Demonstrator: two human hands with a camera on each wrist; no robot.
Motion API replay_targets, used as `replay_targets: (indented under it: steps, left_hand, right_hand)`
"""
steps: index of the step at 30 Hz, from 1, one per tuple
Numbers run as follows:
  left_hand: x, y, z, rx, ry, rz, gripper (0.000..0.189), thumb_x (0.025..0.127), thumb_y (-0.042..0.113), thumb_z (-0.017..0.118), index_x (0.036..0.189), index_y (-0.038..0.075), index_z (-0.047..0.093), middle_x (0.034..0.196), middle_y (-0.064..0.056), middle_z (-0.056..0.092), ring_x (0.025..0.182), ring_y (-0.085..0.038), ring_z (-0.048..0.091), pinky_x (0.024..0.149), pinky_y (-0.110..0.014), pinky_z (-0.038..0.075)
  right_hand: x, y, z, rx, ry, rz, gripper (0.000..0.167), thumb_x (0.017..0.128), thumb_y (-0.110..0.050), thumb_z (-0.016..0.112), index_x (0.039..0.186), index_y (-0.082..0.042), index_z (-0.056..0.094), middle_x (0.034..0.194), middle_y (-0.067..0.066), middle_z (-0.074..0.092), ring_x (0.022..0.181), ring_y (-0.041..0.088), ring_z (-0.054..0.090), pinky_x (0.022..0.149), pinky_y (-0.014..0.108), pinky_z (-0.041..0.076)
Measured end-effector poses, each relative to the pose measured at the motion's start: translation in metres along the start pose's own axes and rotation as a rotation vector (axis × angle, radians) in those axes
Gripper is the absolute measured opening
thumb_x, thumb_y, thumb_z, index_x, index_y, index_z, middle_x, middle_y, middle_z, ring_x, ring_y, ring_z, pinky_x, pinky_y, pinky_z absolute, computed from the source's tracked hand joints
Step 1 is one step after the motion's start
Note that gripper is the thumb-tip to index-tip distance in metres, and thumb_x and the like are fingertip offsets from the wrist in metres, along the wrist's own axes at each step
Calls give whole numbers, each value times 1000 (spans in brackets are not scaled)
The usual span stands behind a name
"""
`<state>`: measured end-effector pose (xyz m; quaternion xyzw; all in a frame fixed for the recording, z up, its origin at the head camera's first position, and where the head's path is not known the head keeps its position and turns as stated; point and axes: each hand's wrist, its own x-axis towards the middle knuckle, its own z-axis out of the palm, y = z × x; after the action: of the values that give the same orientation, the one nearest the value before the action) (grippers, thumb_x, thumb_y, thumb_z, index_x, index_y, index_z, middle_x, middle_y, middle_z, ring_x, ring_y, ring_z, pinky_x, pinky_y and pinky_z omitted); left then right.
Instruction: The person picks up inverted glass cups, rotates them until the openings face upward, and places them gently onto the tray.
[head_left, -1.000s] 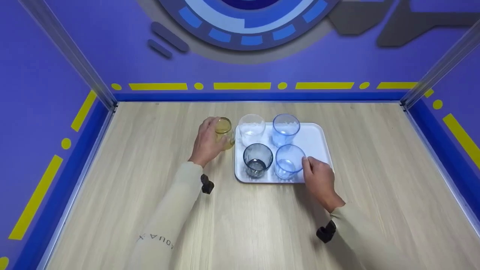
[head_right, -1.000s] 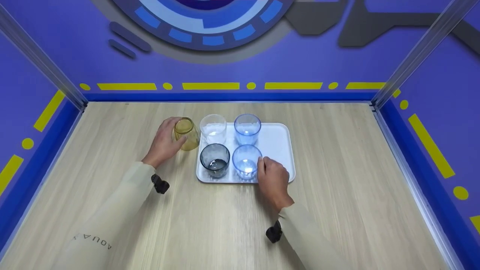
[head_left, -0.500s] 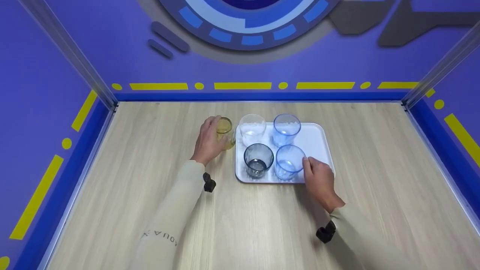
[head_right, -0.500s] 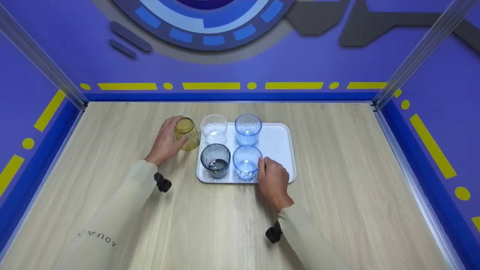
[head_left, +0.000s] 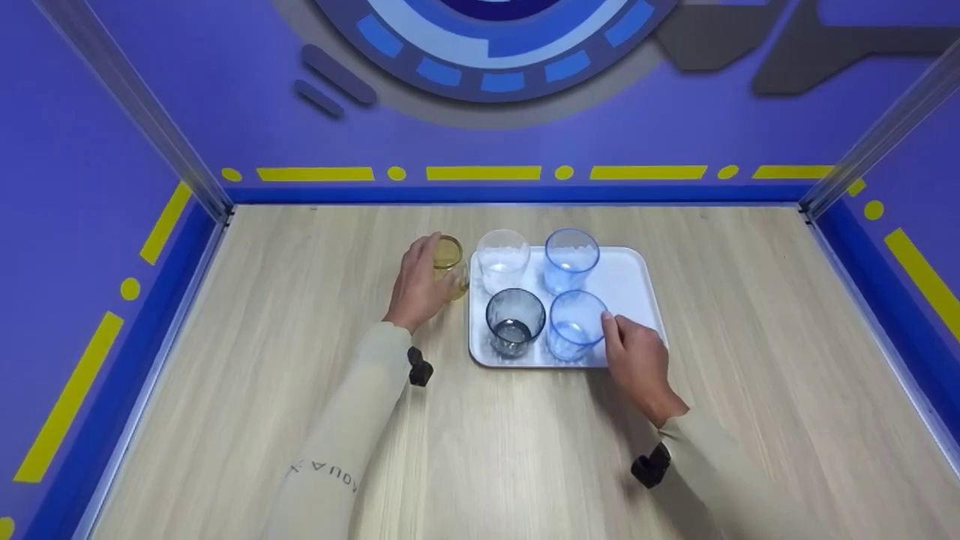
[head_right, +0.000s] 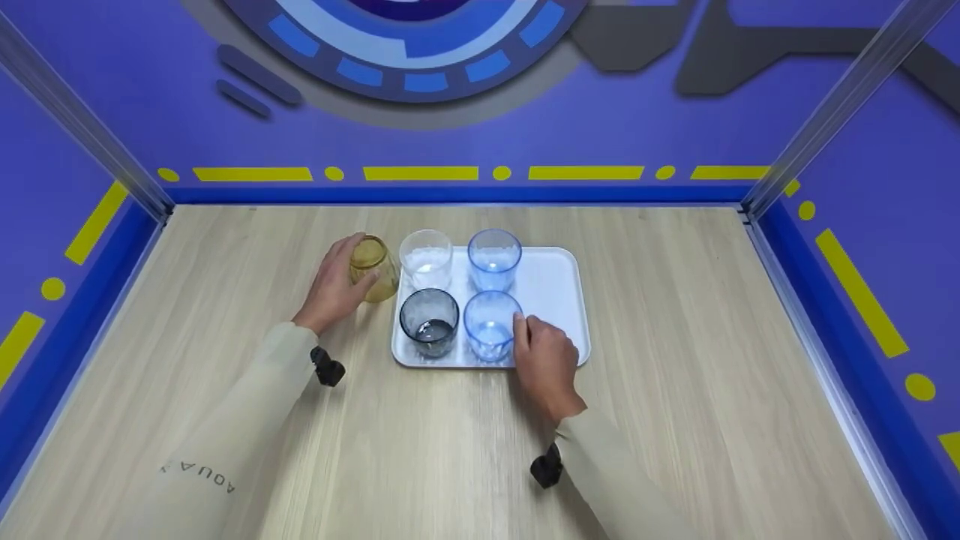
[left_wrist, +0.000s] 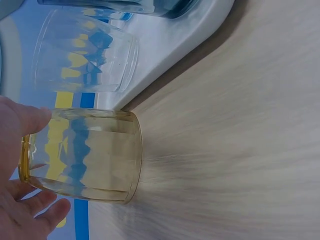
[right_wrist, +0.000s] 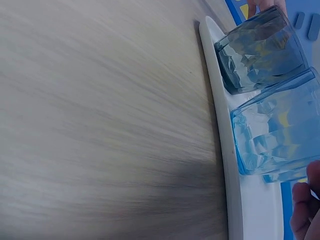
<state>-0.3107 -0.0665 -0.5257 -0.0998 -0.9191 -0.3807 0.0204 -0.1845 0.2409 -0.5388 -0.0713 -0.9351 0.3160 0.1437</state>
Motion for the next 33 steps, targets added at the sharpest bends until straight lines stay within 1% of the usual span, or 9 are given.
replay_targets:
  steps: [5,9,12,17,24,29,33]
  left_hand:
    - [1,1,0,11,-2,3,65,95,26,59,151,14,29,154,-12,31,143,-28,30,116,-44,31]
    - [0,1,1,15,-11,-11,64,96,25,58,152,16,28,154,-11,30,144,-27,29,117,-44,30]
    - [0,1,1,24,-5,-8,64,96,24,58,152,16,28,154,-12,30,143,-28,30,117,-44,30]
    - [-1,0,1,42,11,17,63,96,22,58,151,14,28,153,-13,31,142,-29,31,117,-44,31]
    - [-2,1,0,41,21,12,64,95,22,59,151,12,29,153,-14,31,143,-30,30,117,-44,29]
    - [-3,0,-1,40,26,24,64,95,22,60,151,11,29,153,-15,31,143,-30,30,117,-45,30]
    - [-4,1,-1,49,7,-1,65,96,22,59,152,14,27,154,-13,29,144,-29,29,118,-44,29]
  right_hand:
    - [-1,0,-1,-7,8,-1,48,102,-37,42,61,-13,42,58,-4,31,54,15,32,51,29,24]
    - [-2,-1,-3,-11,26,-7,47,102,-35,44,60,-13,42,58,-4,30,53,14,31,50,29,23]
    - [-1,0,-5,-11,35,-11,47,102,-34,44,60,-13,42,58,-4,30,53,14,30,50,29,23]
    - [-1,1,-7,-6,48,-7,47,101,-34,45,59,-13,42,57,-4,30,53,13,29,50,28,22]
    - [-1,5,-10,-7,69,-9,47,101,-33,46,58,-13,40,57,-5,30,52,12,27,49,28,20]
    - [-1,4,-12,-8,82,-14,47,101,-33,46,59,-14,40,57,-5,30,52,13,28,49,28,21]
    - [0,5,-13,0,96,-27,47,101,-31,47,58,-14,40,57,-5,29,52,12,28,49,28,20]
